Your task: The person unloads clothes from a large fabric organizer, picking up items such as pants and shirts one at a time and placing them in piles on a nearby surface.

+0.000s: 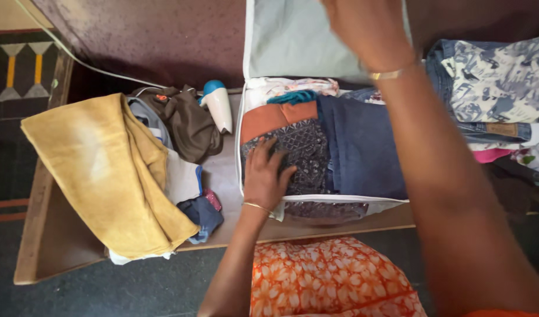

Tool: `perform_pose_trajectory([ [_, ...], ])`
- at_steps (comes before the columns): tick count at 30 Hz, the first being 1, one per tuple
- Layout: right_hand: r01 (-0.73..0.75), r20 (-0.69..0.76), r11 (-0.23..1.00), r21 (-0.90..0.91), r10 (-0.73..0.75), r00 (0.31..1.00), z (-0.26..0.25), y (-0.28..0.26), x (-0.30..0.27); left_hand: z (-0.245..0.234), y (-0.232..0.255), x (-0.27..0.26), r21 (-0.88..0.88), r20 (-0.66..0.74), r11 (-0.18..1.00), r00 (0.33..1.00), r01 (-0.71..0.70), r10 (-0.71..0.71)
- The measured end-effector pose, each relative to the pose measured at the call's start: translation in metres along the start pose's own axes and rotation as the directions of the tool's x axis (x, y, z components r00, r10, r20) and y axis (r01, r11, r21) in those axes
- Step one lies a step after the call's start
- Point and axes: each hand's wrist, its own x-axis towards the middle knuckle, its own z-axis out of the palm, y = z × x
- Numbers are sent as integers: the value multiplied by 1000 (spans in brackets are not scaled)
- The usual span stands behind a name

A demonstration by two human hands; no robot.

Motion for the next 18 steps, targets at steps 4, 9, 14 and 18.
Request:
perform_pose_trajectory([
  [4, 547, -310, 833, 85, -500, 809, 55, 17, -64, 18, 7, -2, 183, -25, 983, 999, -19, 24],
  [9, 302, 96, 941, 149, -318, 943, 133, 74, -122, 20, 26, 17, 284, 133, 958, 988, 39, -80],
  [14, 195, 57, 961, 197, -210, 976, 173, 98, -132, 48, 17, 57, 297, 289, 955, 952, 9, -99],
  [18, -24, 237, 941, 338, -60, 970, 184, 115, -84, 101, 12, 116, 376, 277, 920, 961, -109, 0],
])
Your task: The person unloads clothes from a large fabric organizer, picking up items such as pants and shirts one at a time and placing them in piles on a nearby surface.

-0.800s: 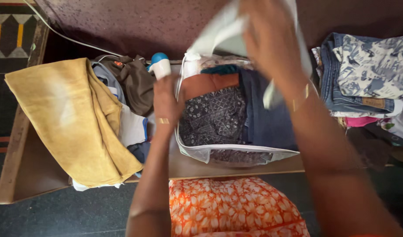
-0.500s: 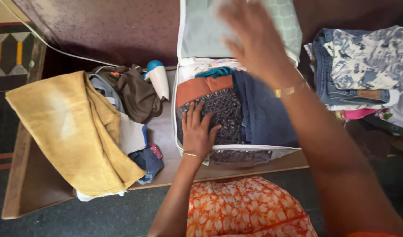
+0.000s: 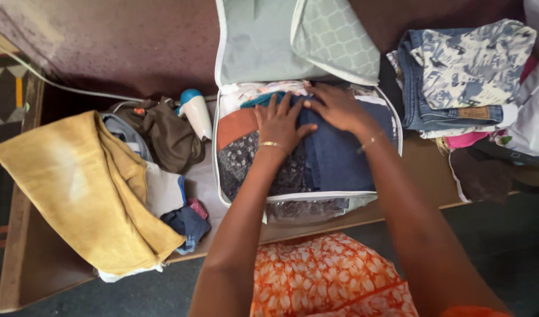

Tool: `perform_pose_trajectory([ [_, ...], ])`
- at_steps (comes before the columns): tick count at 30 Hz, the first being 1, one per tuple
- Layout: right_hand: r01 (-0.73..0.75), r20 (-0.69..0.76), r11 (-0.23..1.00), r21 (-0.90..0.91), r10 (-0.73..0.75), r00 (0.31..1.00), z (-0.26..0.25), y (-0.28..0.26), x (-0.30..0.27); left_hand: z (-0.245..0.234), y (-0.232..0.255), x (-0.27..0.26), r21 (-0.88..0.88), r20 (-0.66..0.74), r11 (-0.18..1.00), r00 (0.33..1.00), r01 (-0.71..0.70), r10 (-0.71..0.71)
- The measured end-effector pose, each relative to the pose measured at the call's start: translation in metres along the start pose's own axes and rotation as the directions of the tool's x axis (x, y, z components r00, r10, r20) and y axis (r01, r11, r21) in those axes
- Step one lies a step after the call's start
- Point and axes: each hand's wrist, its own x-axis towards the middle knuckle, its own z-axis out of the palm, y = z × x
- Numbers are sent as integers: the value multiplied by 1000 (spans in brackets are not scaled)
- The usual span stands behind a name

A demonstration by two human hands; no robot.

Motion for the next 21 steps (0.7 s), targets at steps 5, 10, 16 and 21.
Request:
perform_pose_trajectory([
  [5, 76, -219, 987, 143, -44, 975, -20, 70, 50, 10, -3, 36, 37, 130, 995, 987, 87, -92],
  [10, -64, -527, 969, 239, 185, 829, -67, 102, 57, 2, 1, 20, 32, 109, 991, 985, 128, -131],
  [16, 5, -313, 991, 130, 37, 949, -40, 63, 35, 6, 3, 14, 65, 82, 989, 987, 130, -135],
  [21, 5, -240, 983, -184, -50, 969, -1, 33, 14, 2, 8, 7, 82, 116, 990, 985, 118, -128],
])
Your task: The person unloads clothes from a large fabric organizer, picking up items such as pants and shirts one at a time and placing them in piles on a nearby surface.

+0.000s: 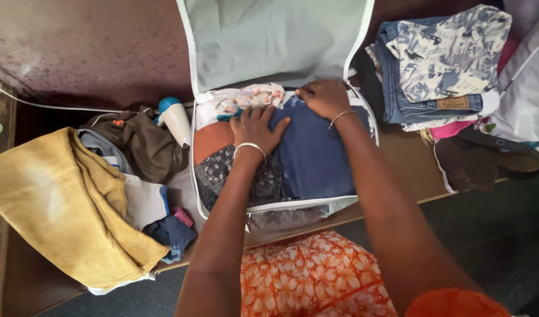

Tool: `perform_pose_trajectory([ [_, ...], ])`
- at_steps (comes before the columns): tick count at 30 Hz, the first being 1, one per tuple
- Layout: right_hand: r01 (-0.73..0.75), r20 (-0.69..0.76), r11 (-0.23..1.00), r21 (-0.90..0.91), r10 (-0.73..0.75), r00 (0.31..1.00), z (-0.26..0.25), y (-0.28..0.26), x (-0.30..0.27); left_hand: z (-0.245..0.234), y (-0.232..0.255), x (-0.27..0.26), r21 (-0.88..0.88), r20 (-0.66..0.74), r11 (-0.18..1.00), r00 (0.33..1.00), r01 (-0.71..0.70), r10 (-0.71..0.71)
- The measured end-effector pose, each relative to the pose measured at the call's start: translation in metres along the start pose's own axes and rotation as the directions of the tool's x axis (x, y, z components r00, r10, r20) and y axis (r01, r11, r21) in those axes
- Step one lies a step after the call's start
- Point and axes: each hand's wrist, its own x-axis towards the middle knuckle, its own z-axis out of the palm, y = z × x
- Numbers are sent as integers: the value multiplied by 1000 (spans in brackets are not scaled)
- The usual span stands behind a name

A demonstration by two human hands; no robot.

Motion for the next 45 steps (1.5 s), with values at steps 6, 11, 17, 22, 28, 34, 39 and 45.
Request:
perform_pose_trajectory([
  [6, -47, -189, 999, 14, 49, 981, 23, -1, -47, 0, 1, -35, -9, 4, 998, 998, -61, 61],
  [11, -74, -360, 997, -5, 68, 930, 33, 6, -48, 10, 3, -35, -16, -150, 993, 982, -119, 116],
  [17, -166, -353, 986, 1, 155, 923, 6, -52, -104, 9, 0, -39, -58, -228, 989, 966, -138, 121],
  [22, -282, -251, 958, -47, 262, 932, -4, -83, -145, 12, -2, -40, -64, -256, 988, 959, -139, 118],
  [28, -266, -289, 962, -70, 235, 928, -3, -86, -152, 17, -1, -44, -43, -309, 987, 942, -153, 133],
  [34, -262, -376, 963, -57, 222, 900, 12, -78, -158, 29, -6, -40, -12, -301, 983, 938, -184, 172],
  [39, -204, -459, 979, -30, 168, 872, 24, -71, -160, 33, 22, -70, 118, -298, 985, 941, -129, 159],
  [45, -123, -244, 990, -64, 104, 964, 29, -53, -151, 29, 61, -201, 12, -254, 936, 904, -353, 344],
])
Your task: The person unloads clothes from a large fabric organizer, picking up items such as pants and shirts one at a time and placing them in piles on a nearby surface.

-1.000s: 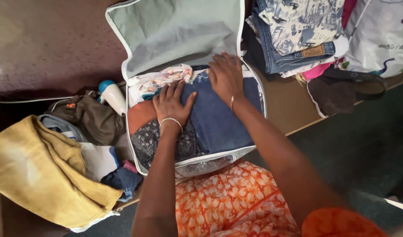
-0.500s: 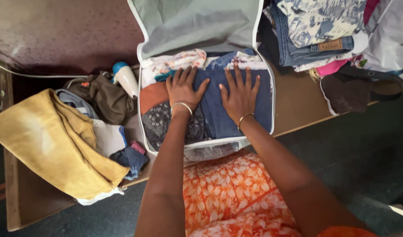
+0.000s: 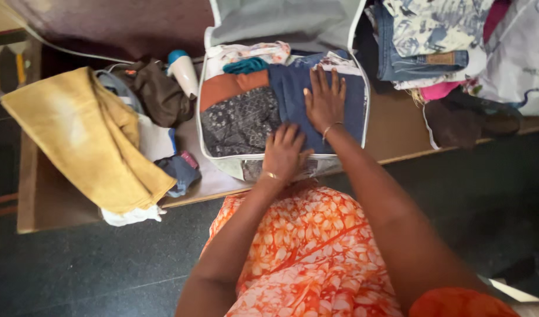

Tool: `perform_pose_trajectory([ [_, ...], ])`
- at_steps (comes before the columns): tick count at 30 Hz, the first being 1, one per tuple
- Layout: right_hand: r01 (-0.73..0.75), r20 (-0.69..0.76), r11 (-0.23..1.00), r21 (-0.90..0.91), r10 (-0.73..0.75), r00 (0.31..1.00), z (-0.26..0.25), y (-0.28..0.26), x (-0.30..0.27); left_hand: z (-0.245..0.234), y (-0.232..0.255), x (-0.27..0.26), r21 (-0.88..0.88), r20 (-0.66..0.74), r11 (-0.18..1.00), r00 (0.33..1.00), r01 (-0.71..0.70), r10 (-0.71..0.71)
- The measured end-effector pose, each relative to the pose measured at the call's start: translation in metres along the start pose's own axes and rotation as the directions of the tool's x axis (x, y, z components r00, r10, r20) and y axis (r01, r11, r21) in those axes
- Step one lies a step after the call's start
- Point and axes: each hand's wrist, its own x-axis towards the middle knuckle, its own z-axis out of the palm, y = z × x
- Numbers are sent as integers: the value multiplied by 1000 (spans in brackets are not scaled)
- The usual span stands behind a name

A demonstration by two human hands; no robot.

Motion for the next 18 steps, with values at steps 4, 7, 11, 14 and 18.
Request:
perform_pose_trajectory([
  [4, 114, 234, 986, 117, -139, 962, -26, 16, -12, -17, 7, -36, -67, 201, 983, 968, 169, -152],
  [7, 229, 465, 962, 149, -272, 842, -58, 11, -33, -16, 1, -45, -34, 329, 997, 943, 62, -48],
  [11, 234, 623, 972, -11, -176, 762, -74, -15, -74, -19, 15, -74, -91, 330, 994, 940, -63, 90],
  [14, 209, 613, 961, -180, -56, 788, -45, -28, -93, -15, 18, -97, -82, 213, 982, 960, -167, 181],
  [18, 227, 11, 778, -585, -272, 962, 5, -22, -107, -8, 20, -102, -77, 129, 979, 972, -187, 195],
])
